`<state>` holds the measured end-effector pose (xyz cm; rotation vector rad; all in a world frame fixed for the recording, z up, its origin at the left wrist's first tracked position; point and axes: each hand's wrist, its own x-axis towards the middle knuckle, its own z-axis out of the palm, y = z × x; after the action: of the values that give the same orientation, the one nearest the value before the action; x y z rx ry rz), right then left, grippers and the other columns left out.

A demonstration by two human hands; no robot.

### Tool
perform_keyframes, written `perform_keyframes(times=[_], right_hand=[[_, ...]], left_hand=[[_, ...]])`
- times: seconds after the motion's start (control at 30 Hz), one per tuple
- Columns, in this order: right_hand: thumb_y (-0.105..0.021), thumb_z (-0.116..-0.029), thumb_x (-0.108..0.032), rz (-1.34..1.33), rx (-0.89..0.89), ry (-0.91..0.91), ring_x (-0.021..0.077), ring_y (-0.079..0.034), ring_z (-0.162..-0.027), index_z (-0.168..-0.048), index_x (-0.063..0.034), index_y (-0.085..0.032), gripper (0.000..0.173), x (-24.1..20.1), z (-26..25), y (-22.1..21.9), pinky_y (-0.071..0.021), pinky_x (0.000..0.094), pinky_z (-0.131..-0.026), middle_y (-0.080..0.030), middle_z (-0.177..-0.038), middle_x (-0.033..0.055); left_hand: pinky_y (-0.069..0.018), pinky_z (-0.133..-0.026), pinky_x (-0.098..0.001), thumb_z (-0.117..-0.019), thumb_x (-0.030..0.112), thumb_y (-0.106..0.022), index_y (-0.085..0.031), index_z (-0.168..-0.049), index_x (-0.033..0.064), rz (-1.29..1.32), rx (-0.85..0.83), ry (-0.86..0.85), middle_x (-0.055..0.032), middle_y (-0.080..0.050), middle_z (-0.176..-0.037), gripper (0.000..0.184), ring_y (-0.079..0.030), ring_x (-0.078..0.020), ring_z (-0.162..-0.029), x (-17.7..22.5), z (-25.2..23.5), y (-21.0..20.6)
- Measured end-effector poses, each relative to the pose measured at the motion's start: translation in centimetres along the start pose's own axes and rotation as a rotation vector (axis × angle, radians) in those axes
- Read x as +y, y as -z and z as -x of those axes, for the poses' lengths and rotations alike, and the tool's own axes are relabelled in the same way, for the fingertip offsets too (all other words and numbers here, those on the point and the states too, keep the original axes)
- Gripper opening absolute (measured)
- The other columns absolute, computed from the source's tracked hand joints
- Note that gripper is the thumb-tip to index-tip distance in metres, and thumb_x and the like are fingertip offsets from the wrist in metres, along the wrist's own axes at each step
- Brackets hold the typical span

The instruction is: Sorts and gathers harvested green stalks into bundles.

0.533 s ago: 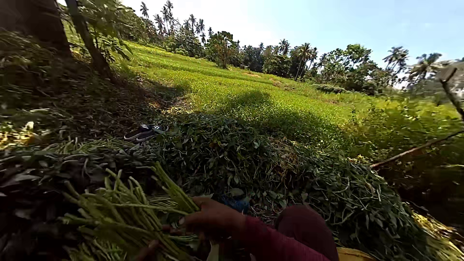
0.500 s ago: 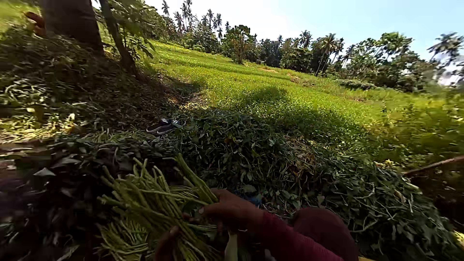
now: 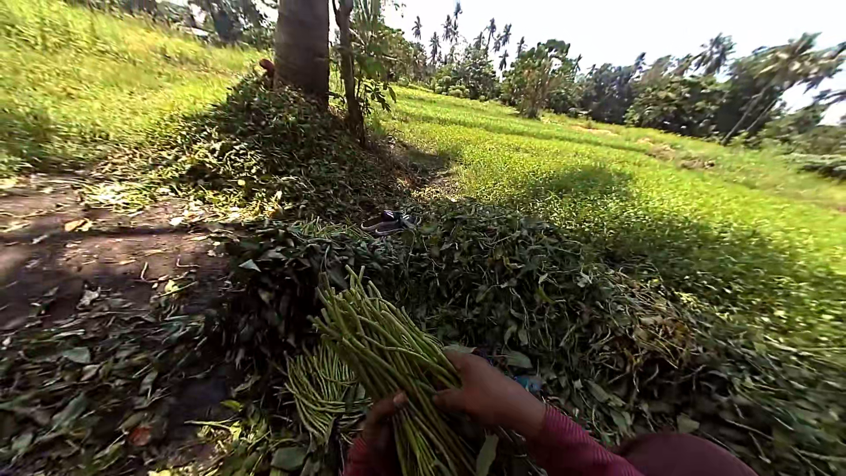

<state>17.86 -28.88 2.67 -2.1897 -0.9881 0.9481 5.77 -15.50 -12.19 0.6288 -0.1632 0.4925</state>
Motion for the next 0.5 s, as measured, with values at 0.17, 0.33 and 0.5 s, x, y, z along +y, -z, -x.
perform_keyframes(times=[0.17, 0.33, 0.5], right_hand=[[-0.068, -0.0973, -0.026, -0.041, -0.062, 0.044, 0.0167, -0.065, -0.074, -0.127, -0.0078, -0.059, 0.037, 0.4, -0.4, 0.8, -0.0562, 0.0369, -0.064, -0.067, -0.106, 0.0087], [-0.073, -0.0939, -0.025, -0.029, -0.060, 0.046, 0.0206, -0.067, -0.080, -0.127, -0.0055, -0.059, 0.041, 0.9, -0.9, 0.1, -0.0571, 0.0426, -0.072, -0.067, -0.104, 0.0127], [-0.070, -0.0926, -0.021, -0.165, 0.033, 0.048, 0.0175, -0.067, -0.082, -0.129, -0.0084, -0.062, 0.040, 1.0, -0.5, 0.0, -0.0576, 0.0394, -0.073, -0.069, -0.106, 0.0093]], left_hand=[[-0.0613, -0.088, -0.0284, -0.0900, 0.023, -0.073, -0.080, -0.110, 0.0173, 0.074, -0.139, -0.055, -0.0003, -0.079, -0.102, 0.022, -0.075, -0.0083, -0.093, -0.5, -0.2, 0.8], [-0.0620, -0.086, -0.0307, -0.0870, 0.023, -0.076, -0.080, -0.107, 0.0156, 0.092, -0.088, -0.058, -0.0022, -0.079, -0.098, 0.021, -0.076, -0.0102, -0.091, -0.8, 0.0, 0.8], [-0.0618, -0.087, -0.0299, -0.0878, 0.023, -0.076, -0.080, -0.107, 0.0170, 0.086, -0.087, -0.062, -0.0015, -0.079, -0.100, 0.021, -0.076, -0.0096, -0.092, -0.8, 0.1, 0.9]])
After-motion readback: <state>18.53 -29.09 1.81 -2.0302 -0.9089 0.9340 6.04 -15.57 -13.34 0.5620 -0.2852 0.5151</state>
